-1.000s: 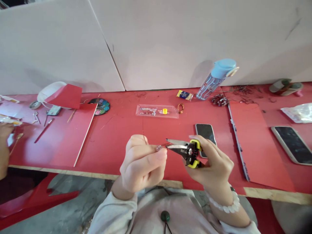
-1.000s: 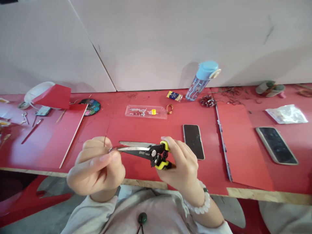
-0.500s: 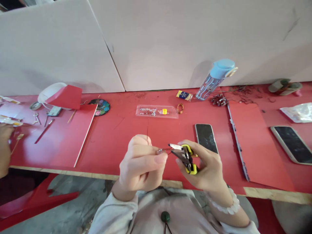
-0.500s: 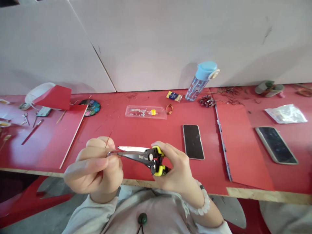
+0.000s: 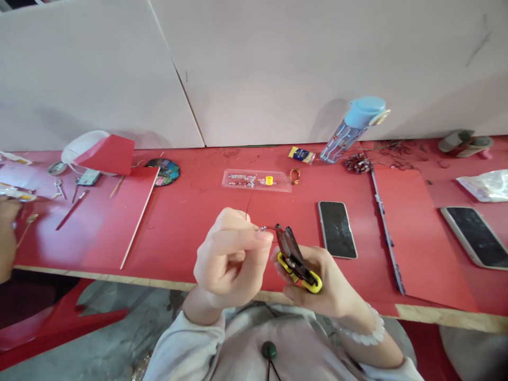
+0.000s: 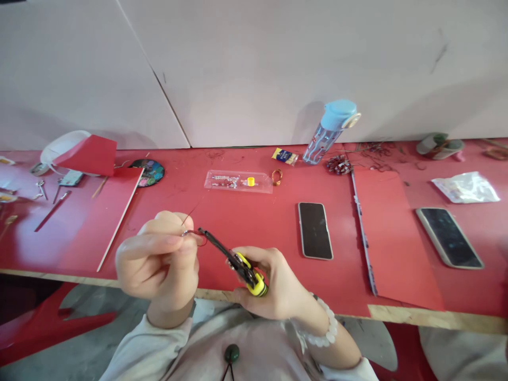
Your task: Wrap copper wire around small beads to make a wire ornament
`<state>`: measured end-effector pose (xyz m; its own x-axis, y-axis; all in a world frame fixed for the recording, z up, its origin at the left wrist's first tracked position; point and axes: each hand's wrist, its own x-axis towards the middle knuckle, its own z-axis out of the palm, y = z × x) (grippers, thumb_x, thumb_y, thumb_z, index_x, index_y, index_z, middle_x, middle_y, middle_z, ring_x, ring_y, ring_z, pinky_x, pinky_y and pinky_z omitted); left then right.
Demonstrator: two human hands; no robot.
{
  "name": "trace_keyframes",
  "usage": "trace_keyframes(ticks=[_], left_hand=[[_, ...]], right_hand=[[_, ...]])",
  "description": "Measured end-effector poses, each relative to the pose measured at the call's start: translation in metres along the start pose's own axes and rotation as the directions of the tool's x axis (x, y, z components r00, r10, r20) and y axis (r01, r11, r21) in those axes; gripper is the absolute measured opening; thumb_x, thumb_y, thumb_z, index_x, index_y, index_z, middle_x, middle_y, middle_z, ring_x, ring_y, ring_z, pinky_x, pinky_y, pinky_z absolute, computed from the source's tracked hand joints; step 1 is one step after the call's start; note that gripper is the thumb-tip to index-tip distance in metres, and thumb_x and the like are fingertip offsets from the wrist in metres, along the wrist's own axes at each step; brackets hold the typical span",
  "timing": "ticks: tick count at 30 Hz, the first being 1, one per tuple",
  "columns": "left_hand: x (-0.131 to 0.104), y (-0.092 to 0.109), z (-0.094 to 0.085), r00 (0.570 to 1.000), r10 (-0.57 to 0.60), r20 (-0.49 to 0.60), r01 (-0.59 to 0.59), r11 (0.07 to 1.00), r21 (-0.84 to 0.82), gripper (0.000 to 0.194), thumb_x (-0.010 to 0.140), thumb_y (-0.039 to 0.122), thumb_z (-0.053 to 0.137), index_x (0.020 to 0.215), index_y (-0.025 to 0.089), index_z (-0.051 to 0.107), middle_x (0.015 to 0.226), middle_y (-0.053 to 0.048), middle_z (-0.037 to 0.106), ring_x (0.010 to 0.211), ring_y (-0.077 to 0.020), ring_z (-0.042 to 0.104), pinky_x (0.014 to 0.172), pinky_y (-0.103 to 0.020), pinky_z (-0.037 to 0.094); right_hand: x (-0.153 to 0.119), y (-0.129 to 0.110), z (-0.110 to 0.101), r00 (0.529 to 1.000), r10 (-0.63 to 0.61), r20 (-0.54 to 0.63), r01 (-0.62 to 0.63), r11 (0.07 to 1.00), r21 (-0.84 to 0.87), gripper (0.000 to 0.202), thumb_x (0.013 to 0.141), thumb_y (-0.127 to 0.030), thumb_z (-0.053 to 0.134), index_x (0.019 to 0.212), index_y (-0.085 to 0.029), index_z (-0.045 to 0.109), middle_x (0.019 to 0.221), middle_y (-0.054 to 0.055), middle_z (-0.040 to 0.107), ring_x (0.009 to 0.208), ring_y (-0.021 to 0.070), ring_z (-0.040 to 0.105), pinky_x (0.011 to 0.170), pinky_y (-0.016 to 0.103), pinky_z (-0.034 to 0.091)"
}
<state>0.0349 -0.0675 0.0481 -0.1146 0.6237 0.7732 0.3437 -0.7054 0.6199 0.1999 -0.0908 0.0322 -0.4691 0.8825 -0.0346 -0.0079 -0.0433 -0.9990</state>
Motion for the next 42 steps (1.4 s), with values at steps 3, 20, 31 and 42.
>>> trace_keyframes(ticks=[3,20,31,42], left_hand=[[0.002,0.001,0.002,0.996,0.060,-0.070,-0.062,0.998,-0.014,0.005,0.095,0.020,0.066,0.093,0.024,0.064,0.064,0.005,0.058,0.053,-0.0092,0.051,0.053,-0.026,0.048],[-0.003,-0.010,0.004,0.984,-0.177,0.011,0.170,0.921,-0.350,0.009,0.095,0.020,0.069,0.103,0.021,0.074,0.077,0.001,0.068,0.067,-0.0075,0.063,0.060,-0.018,0.051],[-0.005,-0.026,-0.002,0.978,0.198,-0.070,-0.201,0.979,-0.035,0.023,0.094,0.011,0.067,0.114,0.024,0.070,0.089,0.001,0.079,0.074,-0.0122,0.072,0.072,-0.031,0.063],[-0.006,-0.032,-0.002,0.917,0.394,-0.063,-0.391,0.919,0.050,0.029,0.092,0.007,0.069,0.120,0.016,0.070,0.111,-0.006,0.081,0.095,-0.0176,0.079,0.084,-0.037,0.069]], right_hand=[[0.001,-0.002,0.000,0.998,0.014,0.065,-0.016,0.999,0.034,0.011,0.063,-0.017,0.060,0.070,-0.020,0.053,0.060,-0.006,0.047,0.052,0.0082,0.038,0.046,0.020,0.035],[-0.005,0.015,0.004,0.992,0.059,0.108,-0.079,0.978,0.192,0.019,0.066,-0.021,0.069,0.081,-0.018,0.058,0.068,-0.001,0.055,0.059,0.0118,0.047,0.054,0.025,0.041],[-0.018,0.022,0.008,1.000,-0.011,-0.023,0.011,1.000,-0.001,0.019,0.062,-0.019,0.065,0.081,-0.018,0.060,0.068,-0.002,0.058,0.059,0.0117,0.050,0.057,0.024,0.044],[-0.001,0.024,0.008,0.997,-0.073,0.024,0.072,0.996,0.045,0.019,0.062,-0.022,0.066,0.080,-0.018,0.059,0.066,-0.003,0.056,0.056,0.0105,0.046,0.054,0.023,0.042]])
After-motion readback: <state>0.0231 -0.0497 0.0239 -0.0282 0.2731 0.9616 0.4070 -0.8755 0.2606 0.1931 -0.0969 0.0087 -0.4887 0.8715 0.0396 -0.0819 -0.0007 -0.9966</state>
